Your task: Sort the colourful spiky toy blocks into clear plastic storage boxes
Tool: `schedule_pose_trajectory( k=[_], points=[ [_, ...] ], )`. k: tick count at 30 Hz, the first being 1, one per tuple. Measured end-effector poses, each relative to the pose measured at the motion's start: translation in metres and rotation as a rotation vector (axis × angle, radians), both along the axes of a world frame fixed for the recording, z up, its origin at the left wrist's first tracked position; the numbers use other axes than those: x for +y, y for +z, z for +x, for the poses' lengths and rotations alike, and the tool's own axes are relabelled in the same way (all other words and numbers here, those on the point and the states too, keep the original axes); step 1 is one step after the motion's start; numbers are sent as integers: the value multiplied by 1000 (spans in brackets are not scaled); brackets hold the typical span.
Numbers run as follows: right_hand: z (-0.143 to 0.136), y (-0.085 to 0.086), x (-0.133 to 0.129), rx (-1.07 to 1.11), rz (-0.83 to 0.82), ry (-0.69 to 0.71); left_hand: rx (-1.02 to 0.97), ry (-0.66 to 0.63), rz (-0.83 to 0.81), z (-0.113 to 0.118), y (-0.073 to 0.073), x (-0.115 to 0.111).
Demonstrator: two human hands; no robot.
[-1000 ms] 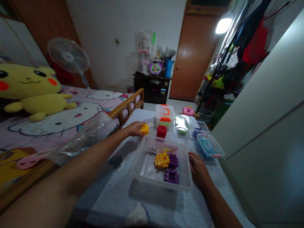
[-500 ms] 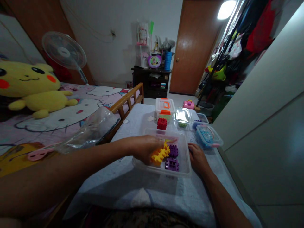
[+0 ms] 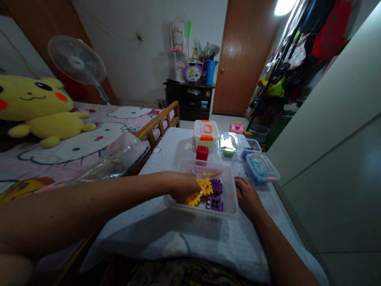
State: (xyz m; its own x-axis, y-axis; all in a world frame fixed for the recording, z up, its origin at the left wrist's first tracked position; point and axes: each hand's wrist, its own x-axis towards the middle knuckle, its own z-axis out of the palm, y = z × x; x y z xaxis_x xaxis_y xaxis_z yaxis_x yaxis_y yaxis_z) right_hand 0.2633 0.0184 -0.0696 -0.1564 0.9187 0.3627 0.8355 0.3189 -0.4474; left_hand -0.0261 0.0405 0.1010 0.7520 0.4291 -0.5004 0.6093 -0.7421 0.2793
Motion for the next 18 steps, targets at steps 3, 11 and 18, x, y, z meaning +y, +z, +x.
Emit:
schedule_pose_trajectory(
  k=[3,11,18],
  points=[
    [1,1,0,0,4,9,110,-59,27,5,1,-3],
    [2,-2,2,-2,3,18,95,65,27,5,-19,-5],
    [2,0,1,-5,1,19,141,84,-72,10,-2,-3]
  ],
)
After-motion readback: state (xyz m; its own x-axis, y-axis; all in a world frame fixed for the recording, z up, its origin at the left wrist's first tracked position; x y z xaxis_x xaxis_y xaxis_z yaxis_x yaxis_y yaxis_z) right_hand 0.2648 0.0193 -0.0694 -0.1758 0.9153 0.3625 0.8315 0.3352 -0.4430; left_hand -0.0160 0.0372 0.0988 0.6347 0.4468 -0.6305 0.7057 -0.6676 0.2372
